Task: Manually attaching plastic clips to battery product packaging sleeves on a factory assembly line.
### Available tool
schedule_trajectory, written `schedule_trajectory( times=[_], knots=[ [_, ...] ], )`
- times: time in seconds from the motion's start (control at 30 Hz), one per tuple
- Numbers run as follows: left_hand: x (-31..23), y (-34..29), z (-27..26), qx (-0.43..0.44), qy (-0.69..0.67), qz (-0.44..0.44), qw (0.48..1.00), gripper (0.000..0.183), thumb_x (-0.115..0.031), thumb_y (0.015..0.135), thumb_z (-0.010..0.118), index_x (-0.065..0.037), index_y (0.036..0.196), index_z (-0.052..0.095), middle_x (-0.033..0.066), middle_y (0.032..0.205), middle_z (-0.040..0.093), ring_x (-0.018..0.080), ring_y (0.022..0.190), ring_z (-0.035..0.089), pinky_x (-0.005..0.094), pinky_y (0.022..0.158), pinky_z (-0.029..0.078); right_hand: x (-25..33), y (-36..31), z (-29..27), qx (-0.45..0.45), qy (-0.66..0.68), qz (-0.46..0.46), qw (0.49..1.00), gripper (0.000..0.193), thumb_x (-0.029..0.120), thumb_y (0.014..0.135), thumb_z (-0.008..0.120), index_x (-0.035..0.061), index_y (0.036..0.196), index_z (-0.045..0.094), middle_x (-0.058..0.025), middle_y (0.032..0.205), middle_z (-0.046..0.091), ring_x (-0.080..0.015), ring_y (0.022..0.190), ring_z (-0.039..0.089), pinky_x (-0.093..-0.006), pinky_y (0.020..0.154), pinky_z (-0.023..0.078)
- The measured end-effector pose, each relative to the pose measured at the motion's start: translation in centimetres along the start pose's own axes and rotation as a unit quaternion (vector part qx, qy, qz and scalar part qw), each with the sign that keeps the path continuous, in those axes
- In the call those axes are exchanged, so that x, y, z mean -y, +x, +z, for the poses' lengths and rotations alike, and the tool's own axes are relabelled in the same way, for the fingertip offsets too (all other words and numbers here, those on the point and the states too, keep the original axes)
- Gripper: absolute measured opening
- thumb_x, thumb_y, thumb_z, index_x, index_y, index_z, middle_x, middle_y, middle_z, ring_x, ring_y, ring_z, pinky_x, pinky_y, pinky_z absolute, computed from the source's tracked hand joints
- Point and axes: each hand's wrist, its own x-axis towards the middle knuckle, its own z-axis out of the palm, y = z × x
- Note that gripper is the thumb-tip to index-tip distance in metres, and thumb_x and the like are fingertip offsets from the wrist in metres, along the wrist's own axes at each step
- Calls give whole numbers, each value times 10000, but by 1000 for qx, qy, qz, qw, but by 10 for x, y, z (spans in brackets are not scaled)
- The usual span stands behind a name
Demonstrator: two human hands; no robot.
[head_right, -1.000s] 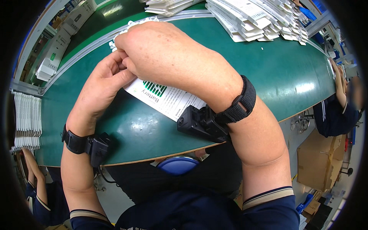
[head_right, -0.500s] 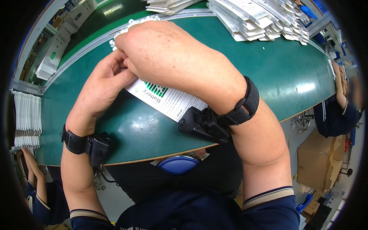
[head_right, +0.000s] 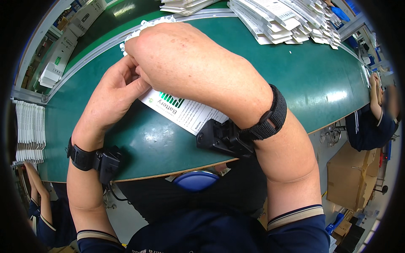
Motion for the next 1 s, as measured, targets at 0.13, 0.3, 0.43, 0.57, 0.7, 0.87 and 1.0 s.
schedule_trajectory(
  times=[0.13, 0.3, 0.43, 0.57, 0.7, 0.87, 1.0],
  knots=[
    [0, 0, 0, -1, 8, -3, 1000, 368, -100, 930, 613, 24, 1276, 616, 98, 1093, 705, 140, 978, 658, 297, 903, 529, -1, 0, 0, 9, 4, 5, 1000, 176, 80, 794, 615, -33, 872, 724, -247, 804, 698, -391, 791, 707, -469, 727, 562],
    [1, 0, 1, -3, -5, 6, 1000, 374, -99, 932, 609, 25, 1284, 612, 100, 1100, 703, 143, 987, 659, 298, 907, 529, -2, 0, 2, 3, 8, 8, 1000, 142, 93, 814, 633, -20, 864, 702, -225, 806, 692, -385, 790, 697, -456, 725, 556],
    [1, 0, 0, 1, -4, 5, 1000, 375, -100, 939, 606, 26, 1292, 607, 100, 1109, 701, 143, 990, 660, 298, 910, 530, -4, -1, 4, 1, 7, 12, 1000, 126, 129, 836, 689, 6, 848, 658, -181, 801, 676, -372, 776, 672, -434, 698, 534],
    [1, 0, 0, 1, -7, 7, 1000, 373, -104, 947, 607, 26, 1296, 606, 101, 1118, 700, 143, 996, 662, 298, 913, 531, -5, -1, 5, -7, 9, 5, 1000, 125, 128, 835, 692, 7, 847, 659, -183, 797, 674, -372, 769, 671, -434, 692, 532],
    [1, 0, 0, 1, -13, 5, 1000, 370, -108, 952, 609, 25, 1297, 606, 100, 1119, 701, 141, 999, 664, 298, 913, 532, -6, -1, 6, -10, 10, 7, 1000, 125, 128, 837, 691, 7, 846, 660, -182, 794, 673, -369, 758, 668, -431, 685, 531],
    [2, 0, 0, -1, -3, 8, 1000, 366, -109, 954, 611, 24, 1295, 608, 97, 1116, 702, 139, 993, 662, 295, 911, 532, -6, -1, 7, -13, 7, 5, 1000, 127, 129, 838, 691, 5, 847, 662, -180, 790, 672, -366, 749, 666, -427, 680, 530],
    [2, 0, 0, -4, -9, 8, 1000, 367, -116, 954, 616, 23, 1293, 610, 97, 1109, 704, 137, 984, 659, 293, 906, 531, -6, -1, 7, -16, 11, 4, 1000, 127, 128, 837, 690, 5, 849, 662, -181, 791, 674, -368, 752, 668, -429, 683, 532]
  ],
)
